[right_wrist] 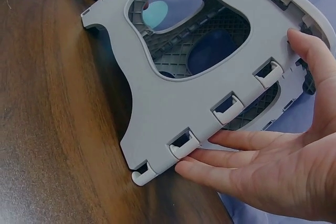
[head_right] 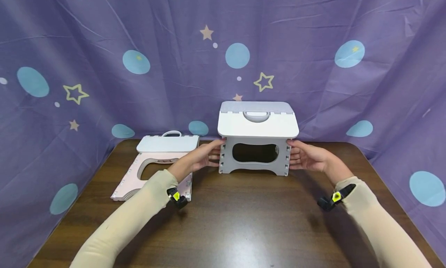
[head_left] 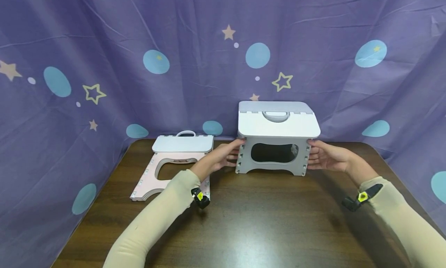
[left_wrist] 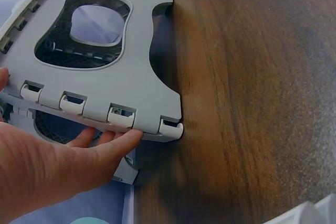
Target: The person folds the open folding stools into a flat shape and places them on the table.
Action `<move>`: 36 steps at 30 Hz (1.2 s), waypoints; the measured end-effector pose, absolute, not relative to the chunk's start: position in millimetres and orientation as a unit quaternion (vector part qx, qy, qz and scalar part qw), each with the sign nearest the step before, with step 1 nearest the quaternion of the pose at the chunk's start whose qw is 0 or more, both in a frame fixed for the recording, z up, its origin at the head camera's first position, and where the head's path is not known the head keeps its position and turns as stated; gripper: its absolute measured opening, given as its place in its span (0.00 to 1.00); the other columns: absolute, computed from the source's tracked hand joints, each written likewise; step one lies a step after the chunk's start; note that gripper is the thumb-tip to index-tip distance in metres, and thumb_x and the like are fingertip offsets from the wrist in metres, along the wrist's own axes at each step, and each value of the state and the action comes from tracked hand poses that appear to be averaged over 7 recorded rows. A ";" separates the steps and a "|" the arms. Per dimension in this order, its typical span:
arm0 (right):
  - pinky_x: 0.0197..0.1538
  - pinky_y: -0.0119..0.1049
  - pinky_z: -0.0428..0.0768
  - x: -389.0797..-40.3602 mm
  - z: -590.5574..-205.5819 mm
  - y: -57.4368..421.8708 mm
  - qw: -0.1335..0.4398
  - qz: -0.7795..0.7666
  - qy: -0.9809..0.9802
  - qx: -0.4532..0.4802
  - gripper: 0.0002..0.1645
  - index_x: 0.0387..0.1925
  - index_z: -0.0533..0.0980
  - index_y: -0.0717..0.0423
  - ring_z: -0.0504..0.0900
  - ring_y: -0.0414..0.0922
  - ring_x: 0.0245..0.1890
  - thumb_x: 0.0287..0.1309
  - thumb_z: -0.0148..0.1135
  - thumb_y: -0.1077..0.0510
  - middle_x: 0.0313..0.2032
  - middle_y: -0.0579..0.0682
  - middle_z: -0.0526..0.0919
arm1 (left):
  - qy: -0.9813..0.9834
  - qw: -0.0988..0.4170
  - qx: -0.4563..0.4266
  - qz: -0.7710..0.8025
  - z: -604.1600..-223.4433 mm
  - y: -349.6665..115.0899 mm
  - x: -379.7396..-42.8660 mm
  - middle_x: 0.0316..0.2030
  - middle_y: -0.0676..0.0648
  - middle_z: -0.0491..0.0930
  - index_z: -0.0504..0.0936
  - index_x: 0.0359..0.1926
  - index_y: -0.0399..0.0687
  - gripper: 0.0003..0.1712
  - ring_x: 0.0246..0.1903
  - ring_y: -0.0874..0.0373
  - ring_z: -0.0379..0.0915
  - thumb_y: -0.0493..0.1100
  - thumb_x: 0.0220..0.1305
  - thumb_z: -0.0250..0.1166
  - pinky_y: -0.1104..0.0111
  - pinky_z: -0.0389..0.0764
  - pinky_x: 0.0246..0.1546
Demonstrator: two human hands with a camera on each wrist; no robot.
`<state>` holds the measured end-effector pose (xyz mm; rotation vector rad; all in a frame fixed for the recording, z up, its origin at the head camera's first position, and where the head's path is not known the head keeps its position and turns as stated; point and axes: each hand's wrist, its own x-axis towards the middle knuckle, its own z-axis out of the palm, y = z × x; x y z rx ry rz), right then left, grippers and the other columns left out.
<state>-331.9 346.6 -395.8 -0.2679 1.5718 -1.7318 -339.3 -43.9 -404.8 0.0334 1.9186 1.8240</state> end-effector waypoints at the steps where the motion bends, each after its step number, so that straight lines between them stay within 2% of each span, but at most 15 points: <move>1: 0.66 0.39 0.76 -331.7 -396.0 346.4 0.381 -0.679 0.619 -0.104 0.28 0.51 0.79 0.51 0.81 0.44 0.58 0.80 0.34 0.42 0.53 0.50 0.85 | 0.703 0.243 0.010 0.669 -404.8 -43.9 -339.2 0.69 0.34 0.69 0.69 0.69 0.34 0.42 0.67 0.40 0.68 0.59 0.65 0.62 0.44 0.72 0.67; 6: 0.64 0.36 0.78 -329.8 -396.6 345.3 0.365 -0.675 0.634 -0.091 0.27 0.50 0.79 0.51 0.82 0.43 0.56 0.79 0.36 0.42 0.51 0.49 0.86 | 0.702 0.242 0.007 0.670 -405.2 -43.8 -339.1 0.68 0.35 0.70 0.69 0.68 0.34 0.42 0.65 0.42 0.70 0.59 0.65 0.62 0.45 0.73 0.67; 18: 0.64 0.38 0.79 -331.0 -396.4 344.3 0.364 -0.683 0.625 -0.099 0.27 0.49 0.80 0.53 0.83 0.44 0.55 0.80 0.36 0.43 0.51 0.51 0.86 | 0.706 0.244 0.016 0.665 -405.5 -45.1 -340.5 0.63 0.38 0.75 0.72 0.66 0.36 0.41 0.62 0.45 0.73 0.61 0.63 0.63 0.47 0.76 0.64; 36: 0.64 0.38 0.79 -332.1 -398.0 343.5 0.369 -0.690 0.614 -0.100 0.27 0.49 0.81 0.51 0.84 0.44 0.55 0.80 0.37 0.43 0.51 0.51 0.87 | 0.706 0.247 0.016 0.664 -405.7 -45.9 -341.1 0.65 0.38 0.73 0.72 0.67 0.37 0.40 0.63 0.44 0.72 0.62 0.65 0.62 0.46 0.76 0.64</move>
